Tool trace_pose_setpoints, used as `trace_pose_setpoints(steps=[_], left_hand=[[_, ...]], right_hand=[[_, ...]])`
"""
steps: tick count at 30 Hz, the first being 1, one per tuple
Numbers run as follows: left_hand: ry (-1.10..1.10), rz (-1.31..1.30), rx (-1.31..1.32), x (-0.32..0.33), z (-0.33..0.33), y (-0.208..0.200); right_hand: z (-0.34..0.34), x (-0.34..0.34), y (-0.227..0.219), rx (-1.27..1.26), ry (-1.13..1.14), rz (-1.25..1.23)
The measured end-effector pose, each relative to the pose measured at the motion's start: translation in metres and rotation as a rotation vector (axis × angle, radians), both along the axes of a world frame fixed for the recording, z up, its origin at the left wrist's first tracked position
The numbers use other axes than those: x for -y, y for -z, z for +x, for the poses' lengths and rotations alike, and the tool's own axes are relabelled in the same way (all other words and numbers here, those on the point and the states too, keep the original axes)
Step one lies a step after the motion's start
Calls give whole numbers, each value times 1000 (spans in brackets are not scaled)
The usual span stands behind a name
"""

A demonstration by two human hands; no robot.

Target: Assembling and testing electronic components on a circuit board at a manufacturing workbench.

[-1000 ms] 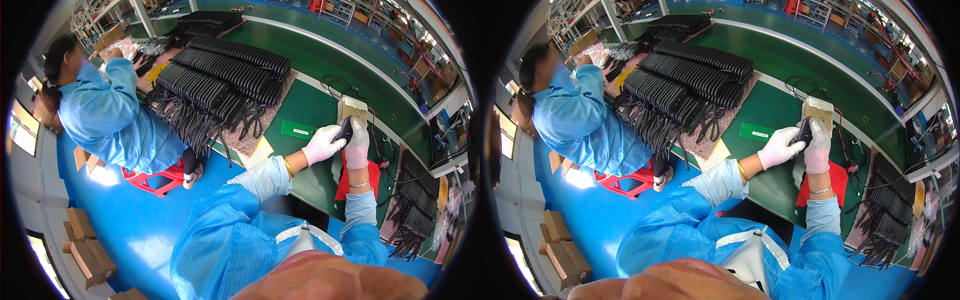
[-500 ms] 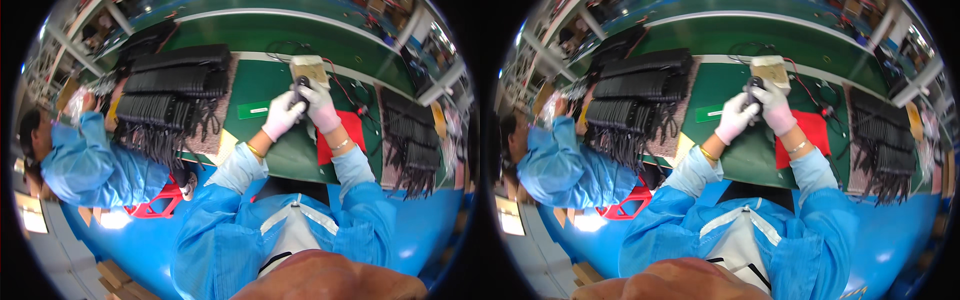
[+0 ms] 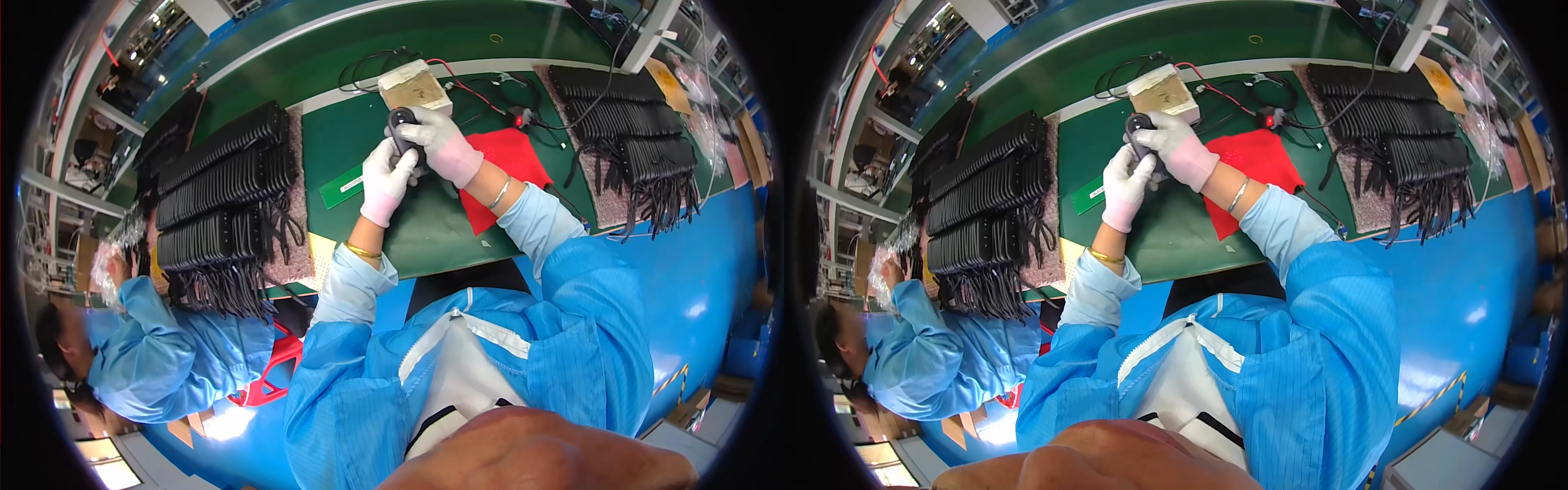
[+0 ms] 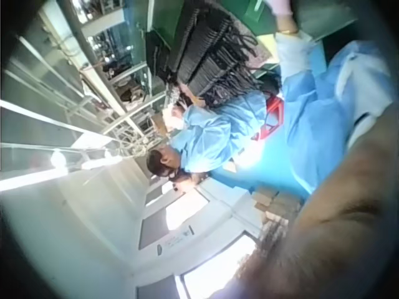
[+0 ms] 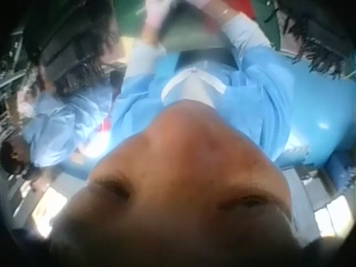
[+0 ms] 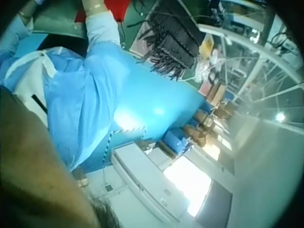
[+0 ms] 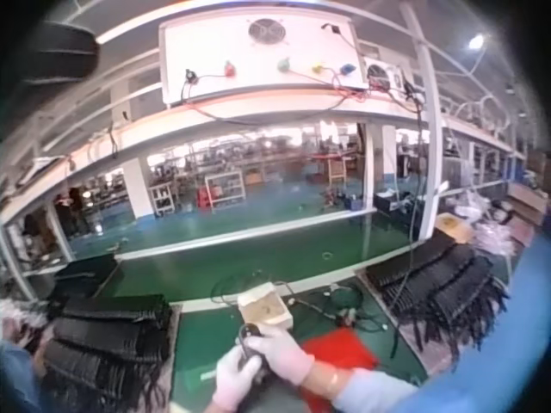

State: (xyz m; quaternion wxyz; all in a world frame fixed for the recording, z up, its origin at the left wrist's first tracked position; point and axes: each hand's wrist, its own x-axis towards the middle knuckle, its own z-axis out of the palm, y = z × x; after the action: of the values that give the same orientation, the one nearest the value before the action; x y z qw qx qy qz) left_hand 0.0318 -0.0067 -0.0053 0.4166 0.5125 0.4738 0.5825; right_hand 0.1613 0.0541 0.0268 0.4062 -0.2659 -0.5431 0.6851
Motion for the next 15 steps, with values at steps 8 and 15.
trace_pose_setpoints(steps=[8,15], left_hand=[[22,-17,30,3,-3,-1],[-4,-33,70,5,-3,0]], right_hand=[[63,-27,-43,745,9,701],[167,-73,-23,1519,-38,1125]])
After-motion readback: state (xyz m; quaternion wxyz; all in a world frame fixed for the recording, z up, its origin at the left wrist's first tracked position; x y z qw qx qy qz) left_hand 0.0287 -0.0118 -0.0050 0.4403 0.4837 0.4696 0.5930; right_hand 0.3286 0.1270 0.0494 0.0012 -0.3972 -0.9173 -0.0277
